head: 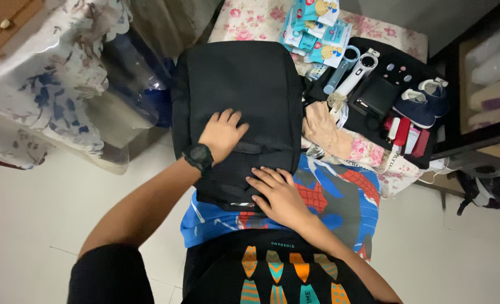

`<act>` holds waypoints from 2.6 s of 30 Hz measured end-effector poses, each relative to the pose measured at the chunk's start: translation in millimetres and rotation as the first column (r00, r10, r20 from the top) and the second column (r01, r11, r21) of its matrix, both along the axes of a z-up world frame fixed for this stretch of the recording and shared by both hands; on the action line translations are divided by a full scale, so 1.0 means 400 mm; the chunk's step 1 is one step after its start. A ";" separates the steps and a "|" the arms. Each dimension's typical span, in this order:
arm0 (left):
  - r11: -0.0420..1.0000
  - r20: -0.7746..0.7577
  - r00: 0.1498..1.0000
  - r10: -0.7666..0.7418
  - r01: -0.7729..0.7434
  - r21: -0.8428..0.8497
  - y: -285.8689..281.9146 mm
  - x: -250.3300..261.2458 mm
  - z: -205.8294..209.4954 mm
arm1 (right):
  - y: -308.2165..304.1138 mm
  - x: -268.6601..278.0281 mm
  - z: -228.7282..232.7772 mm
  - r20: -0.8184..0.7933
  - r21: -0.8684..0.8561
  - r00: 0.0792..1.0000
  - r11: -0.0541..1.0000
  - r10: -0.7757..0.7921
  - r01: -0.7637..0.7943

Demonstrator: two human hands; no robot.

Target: The person wipes the exterior of a black backpack with a cloth, then opens and closes its compartments. They also open a small wooden jewelry box and briefly handle the contents.

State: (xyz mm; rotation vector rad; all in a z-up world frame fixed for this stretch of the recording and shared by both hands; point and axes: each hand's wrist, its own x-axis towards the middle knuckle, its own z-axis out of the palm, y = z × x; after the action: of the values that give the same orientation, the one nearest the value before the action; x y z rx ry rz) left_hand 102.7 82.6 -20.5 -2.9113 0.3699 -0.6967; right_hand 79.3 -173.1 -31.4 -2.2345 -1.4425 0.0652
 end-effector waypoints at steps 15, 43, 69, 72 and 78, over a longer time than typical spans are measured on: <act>0.854 0.350 0.937 0.008 0.176 -0.490 0.034 0.018 0.234 | 0.060 0.056 0.181 0.234 -0.126 0.969 0.991 0.079 -0.050; 0.865 -0.275 0.953 -0.127 -0.029 -0.501 0.083 -0.009 0.206 | 0.021 0.076 0.248 -0.104 -0.447 0.991 0.886 0.081 -0.119; -0.247 -0.069 0.893 0.445 0.049 -0.968 -0.044 -0.285 -0.170 | 0.372 0.066 -0.048 -0.183 0.023 0.980 0.997 0.079 -0.076; -0.243 -0.071 0.890 0.451 0.046 -0.969 -0.047 -0.282 -0.161 | 0.371 0.075 -0.046 -0.261 -0.005 0.964 0.998 0.058 -0.061; -0.020 -0.104 0.845 0.524 -0.110 -0.994 -0.060 -0.289 -0.160 | 0.367 0.085 -0.029 -0.226 -0.013 0.973 0.998 0.052 -0.056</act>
State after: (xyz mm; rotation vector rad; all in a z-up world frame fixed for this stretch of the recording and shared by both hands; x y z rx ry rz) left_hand -12.8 58.4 -84.5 -3.5070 -1.5453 -1.8880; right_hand 113.5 -26.5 -42.9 -2.1239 -1.3835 0.3407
